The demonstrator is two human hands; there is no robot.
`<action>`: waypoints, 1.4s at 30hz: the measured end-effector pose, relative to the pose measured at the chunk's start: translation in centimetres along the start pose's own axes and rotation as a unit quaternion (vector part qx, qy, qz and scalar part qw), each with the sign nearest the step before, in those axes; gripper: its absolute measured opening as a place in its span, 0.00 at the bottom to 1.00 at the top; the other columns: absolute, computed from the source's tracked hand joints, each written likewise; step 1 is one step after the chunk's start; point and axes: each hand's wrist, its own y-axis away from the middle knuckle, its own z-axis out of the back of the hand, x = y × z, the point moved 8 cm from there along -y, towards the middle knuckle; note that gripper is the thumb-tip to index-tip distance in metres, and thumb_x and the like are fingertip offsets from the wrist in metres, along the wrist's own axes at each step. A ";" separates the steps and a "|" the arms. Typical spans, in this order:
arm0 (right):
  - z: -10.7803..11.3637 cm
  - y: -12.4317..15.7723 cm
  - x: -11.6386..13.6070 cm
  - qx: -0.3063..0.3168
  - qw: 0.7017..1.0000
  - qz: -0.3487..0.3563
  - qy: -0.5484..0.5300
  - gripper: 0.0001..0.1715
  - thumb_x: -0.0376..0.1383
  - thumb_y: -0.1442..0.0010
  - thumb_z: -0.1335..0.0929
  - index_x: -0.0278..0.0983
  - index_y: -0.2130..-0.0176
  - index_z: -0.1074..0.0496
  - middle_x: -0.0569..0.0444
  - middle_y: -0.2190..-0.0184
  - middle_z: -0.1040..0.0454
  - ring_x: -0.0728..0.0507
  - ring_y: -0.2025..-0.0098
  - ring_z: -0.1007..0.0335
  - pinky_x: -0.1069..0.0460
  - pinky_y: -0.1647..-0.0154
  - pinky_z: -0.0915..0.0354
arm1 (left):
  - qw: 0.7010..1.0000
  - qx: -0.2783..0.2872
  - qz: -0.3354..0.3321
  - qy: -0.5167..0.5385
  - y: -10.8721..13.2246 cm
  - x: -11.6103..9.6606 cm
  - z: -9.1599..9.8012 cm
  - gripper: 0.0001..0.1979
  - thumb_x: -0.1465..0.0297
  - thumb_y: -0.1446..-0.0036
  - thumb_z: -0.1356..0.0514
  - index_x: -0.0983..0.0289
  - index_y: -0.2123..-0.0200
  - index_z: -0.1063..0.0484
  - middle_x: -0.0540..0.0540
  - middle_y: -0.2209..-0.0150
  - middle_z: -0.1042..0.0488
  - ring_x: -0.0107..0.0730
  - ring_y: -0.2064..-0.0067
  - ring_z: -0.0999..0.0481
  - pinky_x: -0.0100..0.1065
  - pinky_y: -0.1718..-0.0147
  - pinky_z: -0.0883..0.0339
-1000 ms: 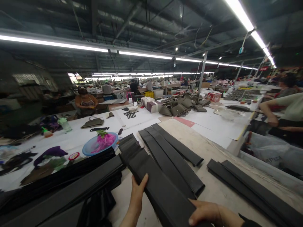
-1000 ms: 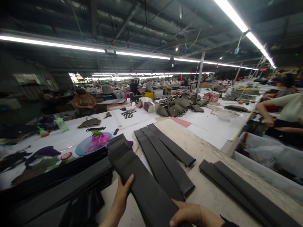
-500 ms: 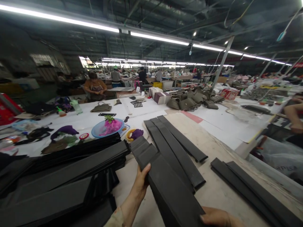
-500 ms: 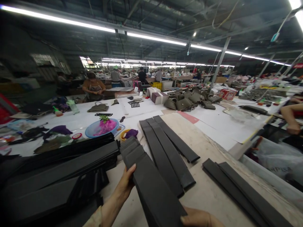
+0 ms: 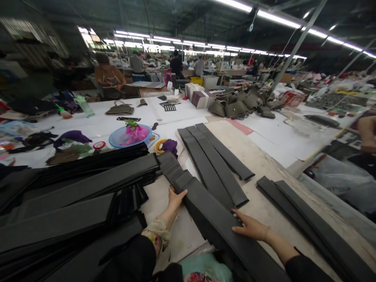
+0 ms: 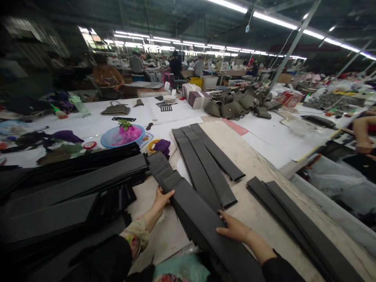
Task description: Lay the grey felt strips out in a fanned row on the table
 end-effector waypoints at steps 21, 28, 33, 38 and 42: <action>-4.9 -5.6 6.5 -0.211 0.924 0.052 0.313 0.45 0.51 0.51 0.35 0.36 0.40 0.51 0.41 0.39 0.52 0.37 0.38 0.56 0.42 0.43 0.52 | 0.856 0.184 -0.319 -0.362 1.9 -2.7 -2.2 0.23 0.80 0.48 0.52 0.63 0.49 0.36 0.58 0.52 0.34 0.37 0.49 0.37 0.39 0.48 0.43; -4.7 -4.3 6.1 -0.208 0.928 0.040 0.308 0.45 0.49 0.51 0.34 0.34 0.40 0.50 0.40 0.39 0.51 0.38 0.38 0.55 0.44 0.43 0.51 | 0.826 0.191 -0.309 -0.431 1.8 -2.4 -2.7 0.26 0.82 0.50 0.54 0.64 0.47 0.38 0.60 0.52 0.36 0.39 0.51 0.37 0.39 0.51 0.42; -4.5 -2.6 5.0 -0.223 0.925 0.022 0.306 0.45 0.48 0.52 0.33 0.37 0.40 0.50 0.42 0.39 0.52 0.38 0.39 0.54 0.44 0.43 0.51 | 0.811 0.195 -0.314 -0.453 2.0 -2.5 -2.8 0.26 0.81 0.49 0.54 0.65 0.47 0.38 0.61 0.51 0.36 0.39 0.52 0.37 0.38 0.51 0.42; -4.7 -3.0 5.5 -0.221 0.923 0.021 0.313 0.45 0.50 0.52 0.34 0.37 0.40 0.49 0.41 0.39 0.51 0.37 0.39 0.54 0.43 0.44 0.50 | 0.812 0.200 -0.316 -0.448 1.7 -2.5 -3.0 0.24 0.80 0.49 0.53 0.64 0.48 0.36 0.60 0.53 0.35 0.39 0.52 0.37 0.39 0.51 0.41; -4.7 -3.9 6.2 -0.219 0.920 0.023 0.325 0.45 0.50 0.52 0.34 0.36 0.40 0.49 0.40 0.39 0.51 0.36 0.39 0.54 0.43 0.44 0.50 | 0.816 0.200 -0.319 -0.438 1.7 -2.4 -3.0 0.24 0.80 0.50 0.52 0.64 0.48 0.36 0.60 0.53 0.36 0.39 0.51 0.37 0.40 0.50 0.41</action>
